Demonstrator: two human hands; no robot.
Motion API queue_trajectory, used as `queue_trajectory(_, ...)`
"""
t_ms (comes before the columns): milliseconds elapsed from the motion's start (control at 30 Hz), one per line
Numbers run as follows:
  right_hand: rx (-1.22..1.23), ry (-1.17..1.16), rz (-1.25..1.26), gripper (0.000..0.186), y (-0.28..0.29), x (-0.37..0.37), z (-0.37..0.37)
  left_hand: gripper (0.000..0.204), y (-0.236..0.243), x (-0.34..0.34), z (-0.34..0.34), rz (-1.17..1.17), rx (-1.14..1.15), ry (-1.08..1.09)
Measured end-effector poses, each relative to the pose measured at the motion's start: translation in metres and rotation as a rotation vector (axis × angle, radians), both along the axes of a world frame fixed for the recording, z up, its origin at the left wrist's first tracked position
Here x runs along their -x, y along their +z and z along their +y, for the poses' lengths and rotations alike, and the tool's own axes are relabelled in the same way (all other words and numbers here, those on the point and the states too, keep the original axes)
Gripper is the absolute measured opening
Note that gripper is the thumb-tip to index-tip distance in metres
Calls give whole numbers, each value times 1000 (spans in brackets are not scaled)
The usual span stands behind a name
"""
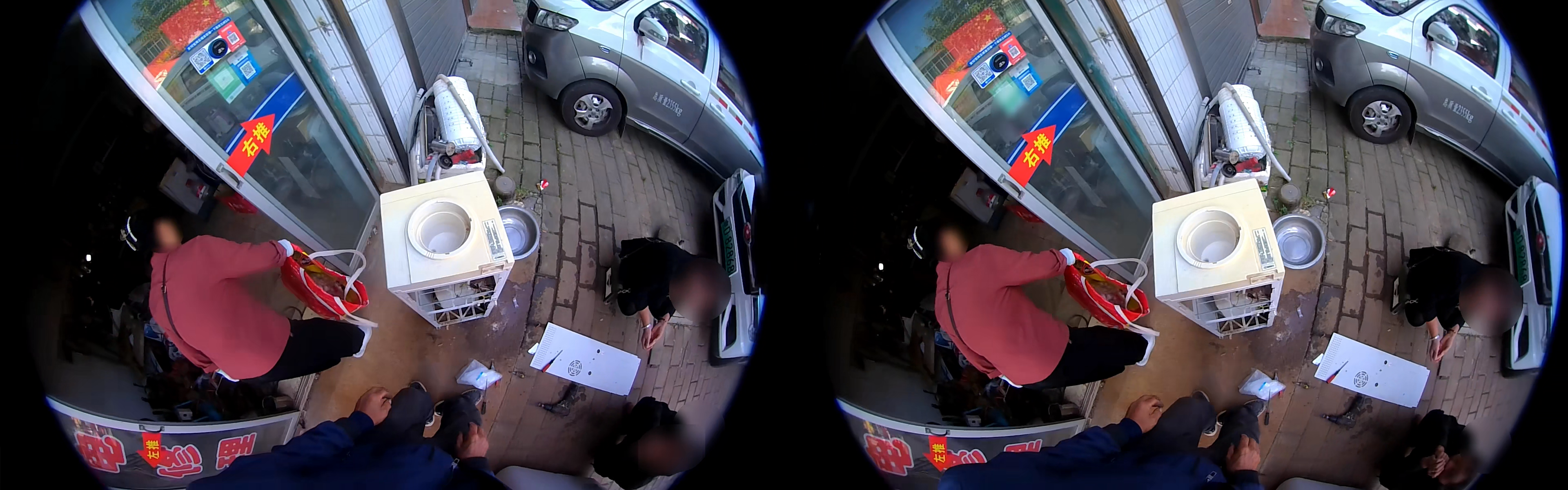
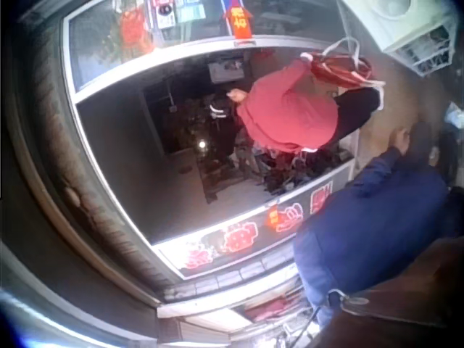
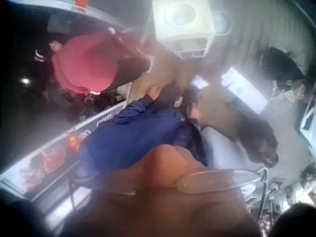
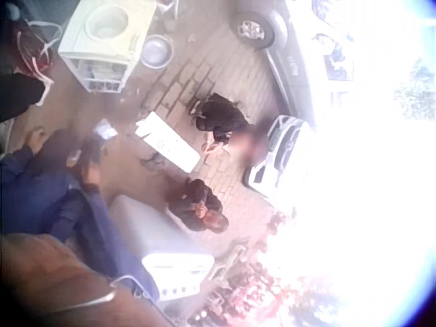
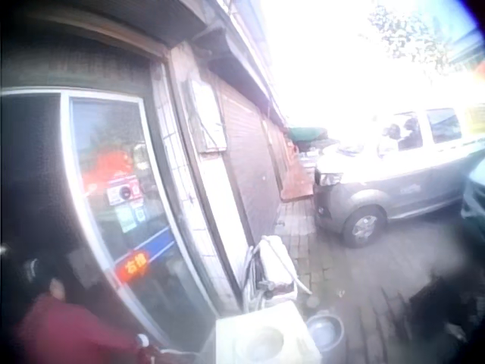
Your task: The person repairs the internal wiring of a white appliance, likely a water heater, by stripping wires, connecting them, and testing continuity with a multimeter. They use a screwdriver and wire strippers to manipulate the wires and components inside the open appliance casing.
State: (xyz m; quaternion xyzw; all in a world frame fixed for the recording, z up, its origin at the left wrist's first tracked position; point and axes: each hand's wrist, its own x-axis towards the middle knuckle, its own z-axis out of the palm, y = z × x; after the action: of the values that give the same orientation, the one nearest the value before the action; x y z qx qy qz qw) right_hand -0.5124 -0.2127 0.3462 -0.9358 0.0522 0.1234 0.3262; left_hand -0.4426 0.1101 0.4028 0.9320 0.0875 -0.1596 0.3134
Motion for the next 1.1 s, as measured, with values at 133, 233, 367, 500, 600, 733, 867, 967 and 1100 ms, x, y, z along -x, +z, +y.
queue_trajectory(133, 30, 107, 9, 48, 28, 6, 11, 24, -2, 38, -25, -79, 38, -132)
queue_trajectory(233, 56, 169, 88, 46, 46, 9, 11, 26, 17, 62, -24, -80, 81, -124)
queue_trajectory(367, 32, 218, 24, 40, 57, -15, 20, 23, 3, 83, 11, -85, 116, 93)
queue_trajectory(500, -23, 273, 38, 39, 50, -37, 29, 18, 1, 131, 57, 59, 137, 531)
queue_trajectory(600, 18, 373, 87, 40, 41, -50, 32, 18, -36, 215, 83, 79, 109, 874)
queue_trajectory(733, 100, 520, 178, 42, 39, -77, 38, 21, -86, 343, 78, 264, 93, 1103)
queue_trajectory(867, 141, 514, 223, 42, 33, -89, 43, 25, -156, 431, 66, 708, -116, 634)
queue_trajectory(967, 186, 532, 300, 42, 14, -106, 54, 25, -163, 451, 35, 715, 128, 1260)
queue_trajectory(1100, 274, 593, 218, 42, -7, -113, 79, 20, -168, 461, 54, 652, -107, 534)
